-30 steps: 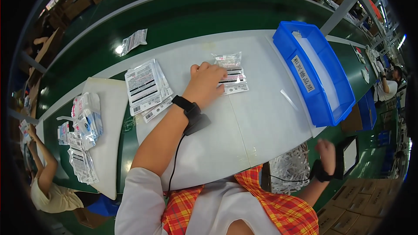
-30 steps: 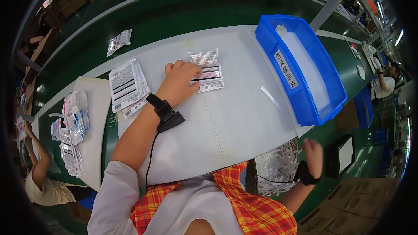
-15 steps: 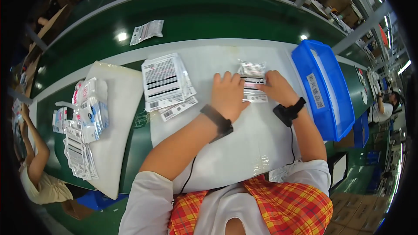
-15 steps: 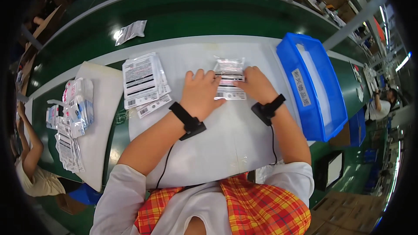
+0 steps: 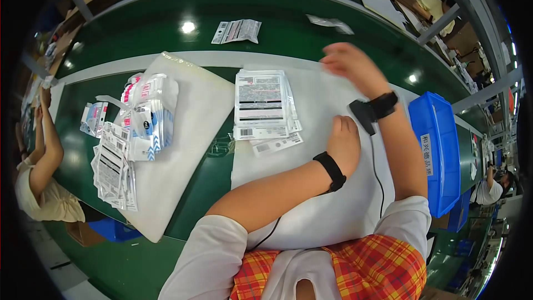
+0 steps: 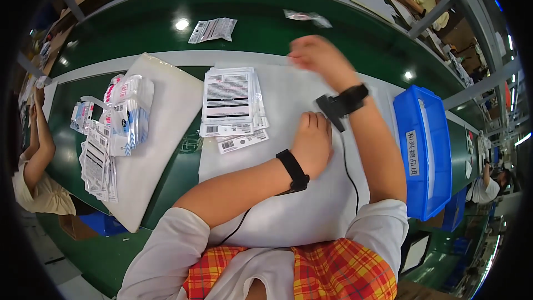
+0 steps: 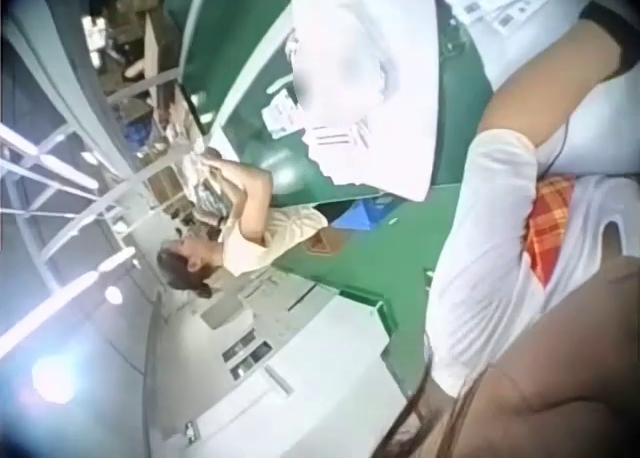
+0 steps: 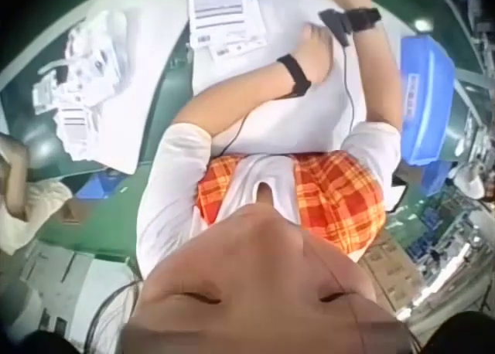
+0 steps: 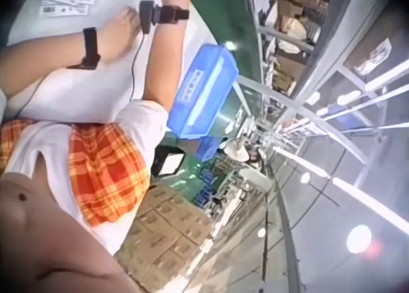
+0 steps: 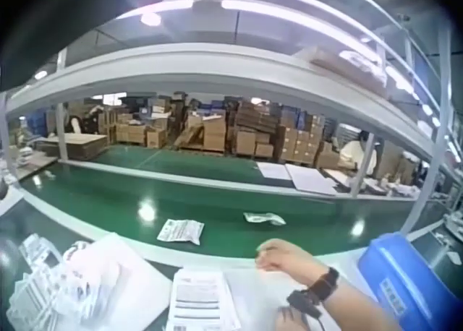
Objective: Packaging small white electronic items into clear plastic bags at a workstation.
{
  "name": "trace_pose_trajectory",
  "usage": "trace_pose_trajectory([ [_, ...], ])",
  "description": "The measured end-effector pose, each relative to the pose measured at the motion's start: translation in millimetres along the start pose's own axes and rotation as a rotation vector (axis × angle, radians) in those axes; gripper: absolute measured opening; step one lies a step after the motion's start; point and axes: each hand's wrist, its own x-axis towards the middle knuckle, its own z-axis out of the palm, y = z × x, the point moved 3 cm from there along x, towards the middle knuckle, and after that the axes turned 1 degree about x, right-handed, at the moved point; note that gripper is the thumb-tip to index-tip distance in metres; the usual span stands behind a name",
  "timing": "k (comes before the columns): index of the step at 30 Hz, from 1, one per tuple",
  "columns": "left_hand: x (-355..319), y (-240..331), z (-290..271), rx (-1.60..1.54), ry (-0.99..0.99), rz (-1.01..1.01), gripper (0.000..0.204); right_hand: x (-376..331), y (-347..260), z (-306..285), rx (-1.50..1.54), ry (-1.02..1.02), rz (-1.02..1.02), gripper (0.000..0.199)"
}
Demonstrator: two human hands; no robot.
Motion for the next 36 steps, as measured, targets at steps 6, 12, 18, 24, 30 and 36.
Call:
trace_pose_trajectory([
  [6,3,0,37,-1.061,0.305,-0.017,0.050,-24,12,159,-1.103,-0.303,-0.598,0.023],
  [12,-9,-4,70,-0.702,0.469,0.103,0.028,-18,1,142,-1.075,-0.494,-0.403,0.019],
  [18,8,-31,-26,-0.566,0.155,0.241,0.029,-60,-26,-26,-0.840,-0.211,0.027,0.020],
  [24,22,-48,-13,-0.788,0.065,0.255,0.043,-136,42,-22,-0.856,-0.535,-0.050,0.027],
  [30,11,-56,3,-0.404,-0.173,0.271,0.048,-236,38,-6,-0.992,-0.451,-0.248,0.047],
  [36,7,-44,-18,-0.297,-0.142,0.163,0.055,-233,-36,-121,-0.679,-0.359,0.055,0.028],
])
